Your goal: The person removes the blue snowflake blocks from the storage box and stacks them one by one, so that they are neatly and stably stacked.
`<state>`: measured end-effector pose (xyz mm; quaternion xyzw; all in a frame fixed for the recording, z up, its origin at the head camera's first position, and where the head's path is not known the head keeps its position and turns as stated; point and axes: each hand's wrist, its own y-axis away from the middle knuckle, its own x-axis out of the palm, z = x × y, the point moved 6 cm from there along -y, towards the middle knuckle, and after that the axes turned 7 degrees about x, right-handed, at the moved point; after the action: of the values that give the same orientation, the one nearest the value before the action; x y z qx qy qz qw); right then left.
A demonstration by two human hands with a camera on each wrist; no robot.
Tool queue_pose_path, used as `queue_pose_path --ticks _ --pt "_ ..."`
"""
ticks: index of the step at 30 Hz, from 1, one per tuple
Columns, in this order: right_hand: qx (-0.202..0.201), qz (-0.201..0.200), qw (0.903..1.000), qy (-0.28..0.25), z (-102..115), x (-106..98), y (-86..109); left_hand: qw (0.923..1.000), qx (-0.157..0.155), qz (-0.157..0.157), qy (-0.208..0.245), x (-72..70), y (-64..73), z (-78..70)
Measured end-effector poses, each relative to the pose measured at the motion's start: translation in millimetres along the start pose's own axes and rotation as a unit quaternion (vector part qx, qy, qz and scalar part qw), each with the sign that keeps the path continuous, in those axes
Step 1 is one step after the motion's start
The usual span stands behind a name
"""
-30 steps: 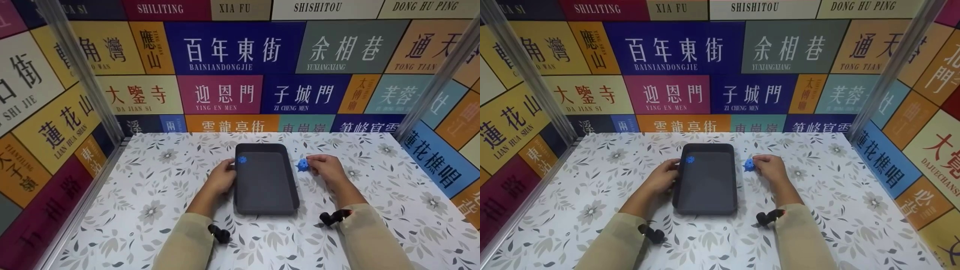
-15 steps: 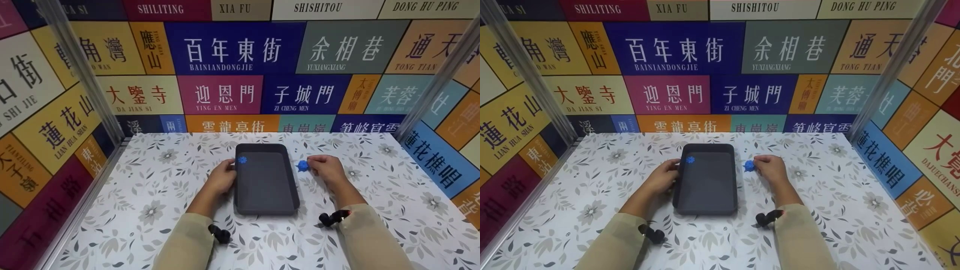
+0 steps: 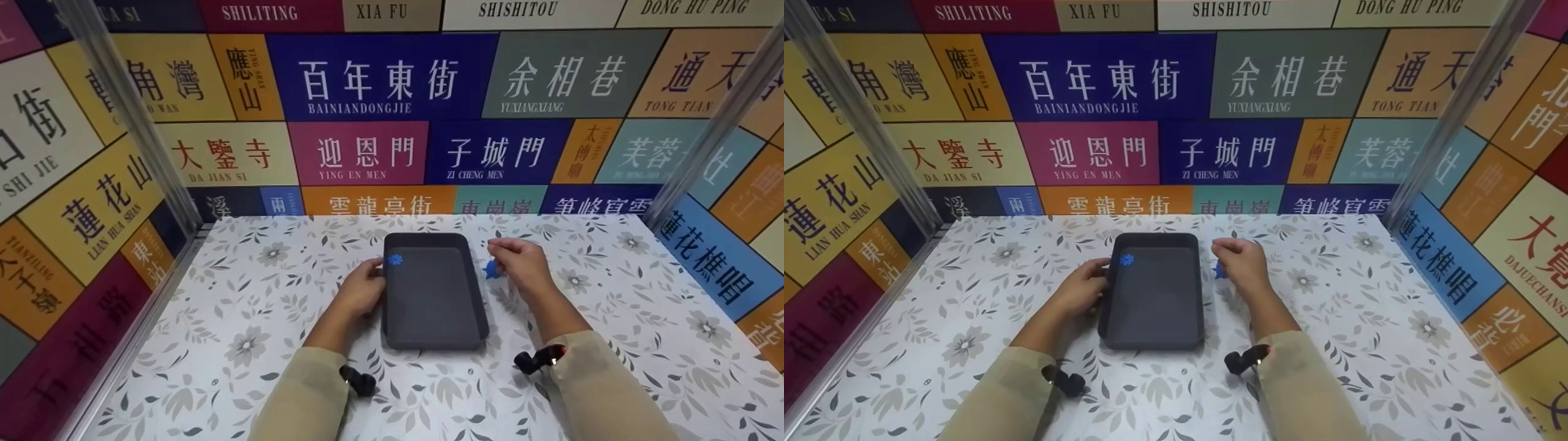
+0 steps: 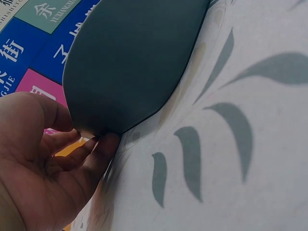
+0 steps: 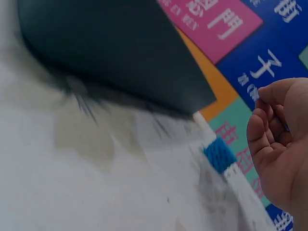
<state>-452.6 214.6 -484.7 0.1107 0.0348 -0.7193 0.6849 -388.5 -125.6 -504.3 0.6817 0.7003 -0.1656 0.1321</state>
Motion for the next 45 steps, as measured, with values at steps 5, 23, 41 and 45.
queue_pose_path --ticks 5,23,41,45 --pt "0.008 0.026 0.9986 -0.047 23.0 28.4 17.7 1.0000 -0.005 -0.001 0.008 -0.6 1.6 0.6" --pt "0.003 0.117 0.9731 -0.198 77.4 131.4 28.5 0.9997 0.019 -0.003 -0.016 -2.4 1.5 0.5" --pt "-0.002 0.044 0.9986 -0.029 28.5 149.8 -48.1 0.9995 0.025 -0.006 -0.020 -1.5 0.9 -3.5" --pt "-0.036 0.048 0.9981 0.015 20.5 155.8 -49.3 0.9999 0.011 0.000 -0.012 0.3 0.7 -0.7"
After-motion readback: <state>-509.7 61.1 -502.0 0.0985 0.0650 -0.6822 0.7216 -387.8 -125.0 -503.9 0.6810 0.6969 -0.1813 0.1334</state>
